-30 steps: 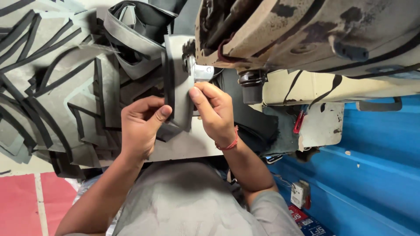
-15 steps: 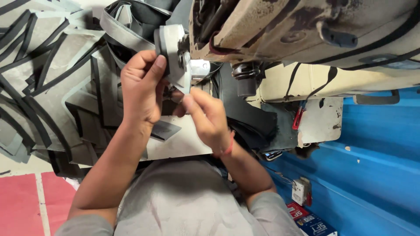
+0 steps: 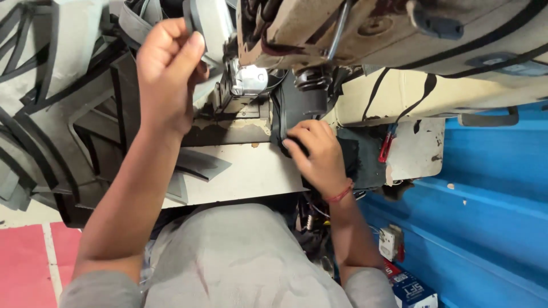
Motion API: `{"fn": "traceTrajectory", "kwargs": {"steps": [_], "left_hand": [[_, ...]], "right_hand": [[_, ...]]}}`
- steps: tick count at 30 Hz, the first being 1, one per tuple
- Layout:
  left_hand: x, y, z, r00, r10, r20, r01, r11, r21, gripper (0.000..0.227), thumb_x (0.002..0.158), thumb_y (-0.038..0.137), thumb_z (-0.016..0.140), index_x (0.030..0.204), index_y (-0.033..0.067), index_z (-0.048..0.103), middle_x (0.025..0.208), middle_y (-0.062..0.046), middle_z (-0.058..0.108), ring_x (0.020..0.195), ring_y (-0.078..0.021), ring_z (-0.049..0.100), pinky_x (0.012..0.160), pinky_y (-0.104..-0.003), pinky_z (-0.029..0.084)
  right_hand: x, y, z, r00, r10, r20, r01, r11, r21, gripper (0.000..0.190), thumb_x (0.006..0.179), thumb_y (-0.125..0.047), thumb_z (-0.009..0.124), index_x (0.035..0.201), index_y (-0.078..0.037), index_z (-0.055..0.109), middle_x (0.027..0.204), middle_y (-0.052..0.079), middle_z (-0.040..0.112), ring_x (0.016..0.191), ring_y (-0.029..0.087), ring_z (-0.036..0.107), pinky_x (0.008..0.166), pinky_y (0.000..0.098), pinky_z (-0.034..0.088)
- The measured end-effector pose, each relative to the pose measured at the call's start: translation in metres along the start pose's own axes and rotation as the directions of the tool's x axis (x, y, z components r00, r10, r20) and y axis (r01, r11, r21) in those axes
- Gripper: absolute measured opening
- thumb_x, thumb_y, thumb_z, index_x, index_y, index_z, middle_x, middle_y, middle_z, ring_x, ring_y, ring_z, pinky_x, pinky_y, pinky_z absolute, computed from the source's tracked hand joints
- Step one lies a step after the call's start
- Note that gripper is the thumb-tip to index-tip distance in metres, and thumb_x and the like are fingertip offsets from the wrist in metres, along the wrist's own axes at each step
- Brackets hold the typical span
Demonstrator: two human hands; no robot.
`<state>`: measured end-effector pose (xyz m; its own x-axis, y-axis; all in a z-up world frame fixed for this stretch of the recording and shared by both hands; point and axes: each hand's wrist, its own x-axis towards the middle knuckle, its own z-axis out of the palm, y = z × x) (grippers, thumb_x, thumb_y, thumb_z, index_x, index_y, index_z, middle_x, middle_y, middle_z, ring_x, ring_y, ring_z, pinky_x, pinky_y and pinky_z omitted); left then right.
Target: Stitch together pieces of shoe uppers using an industrial sewing machine.
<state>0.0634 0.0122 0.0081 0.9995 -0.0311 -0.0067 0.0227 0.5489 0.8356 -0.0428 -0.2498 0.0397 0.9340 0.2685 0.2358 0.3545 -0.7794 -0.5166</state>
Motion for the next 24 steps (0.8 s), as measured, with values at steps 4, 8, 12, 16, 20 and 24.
{"fn": "traceTrajectory", "kwargs": {"steps": [4,8,12,16,20,24], "left_hand": [[-0.038,-0.017,-0.012,0.994,-0.108,-0.017,0.108,0.993,0.040,0.018,0.106,0.008,0.065,0.121,0.0045,0.058,0.095,0.000,0.065,0.080,-0.0080,0.060,0.070,-0.024,0.048],[-0.076,-0.027,-0.017,0.960,-0.276,-0.046,0.279,0.956,0.088,0.021,0.098,0.008,0.066,0.118,0.0016,0.062,0.095,-0.002,0.065,0.086,-0.0090,0.062,0.072,-0.025,0.049],[-0.101,-0.029,-0.020,0.927,-0.373,0.039,0.364,0.920,0.147,0.023,0.096,0.010,0.069,0.117,0.0007,0.062,0.096,-0.003,0.066,0.088,-0.0081,0.060,0.077,-0.024,0.047],[-0.111,-0.038,-0.026,0.926,-0.369,0.082,0.353,0.921,0.163,0.023,0.097,0.011,0.067,0.117,0.0020,0.061,0.096,-0.003,0.068,0.089,-0.0075,0.061,0.078,-0.023,0.047],[-0.119,-0.039,-0.027,0.922,-0.366,0.124,0.350,0.927,0.134,0.022,0.098,0.012,0.067,0.117,0.0014,0.063,0.095,-0.003,0.068,0.089,-0.0078,0.061,0.078,-0.023,0.048],[-0.126,-0.039,-0.034,0.919,-0.381,0.103,0.368,0.921,0.124,0.023,0.097,0.012,0.068,0.117,0.0018,0.063,0.094,-0.003,0.067,0.087,-0.0076,0.060,0.077,-0.023,0.048]], "right_hand": [[0.000,0.022,-0.005,0.990,0.072,0.119,-0.095,0.976,0.197,0.010,0.091,-0.003,0.072,0.100,0.001,0.070,0.106,0.013,0.071,0.102,0.030,0.068,0.092,0.0374,0.053],[0.004,0.016,-0.004,0.985,0.097,0.145,-0.131,0.961,0.245,0.011,0.090,-0.003,0.071,0.100,0.002,0.068,0.106,0.014,0.070,0.102,0.031,0.068,0.092,0.0356,0.052],[0.005,-0.009,0.003,0.999,-0.007,0.049,0.010,0.999,-0.046,0.023,0.084,-0.004,0.075,0.103,0.004,0.065,0.105,0.019,0.065,0.099,0.036,0.064,0.089,0.0403,0.051],[-0.007,-0.007,0.013,0.998,-0.049,0.031,0.055,0.970,-0.238,0.027,0.083,-0.001,0.073,0.109,0.004,0.065,0.105,0.018,0.067,0.098,0.036,0.064,0.088,0.0423,0.052],[-0.008,0.002,0.014,0.996,0.086,0.020,-0.083,0.992,-0.099,0.020,0.084,0.003,0.072,0.104,0.001,0.068,0.104,0.014,0.069,0.099,0.031,0.066,0.089,0.0390,0.053],[-0.008,0.019,0.015,0.974,0.223,0.044,-0.226,0.933,0.280,0.011,0.080,0.002,0.074,0.089,0.000,0.069,0.102,0.012,0.069,0.099,0.025,0.068,0.091,0.0334,0.052]]}}
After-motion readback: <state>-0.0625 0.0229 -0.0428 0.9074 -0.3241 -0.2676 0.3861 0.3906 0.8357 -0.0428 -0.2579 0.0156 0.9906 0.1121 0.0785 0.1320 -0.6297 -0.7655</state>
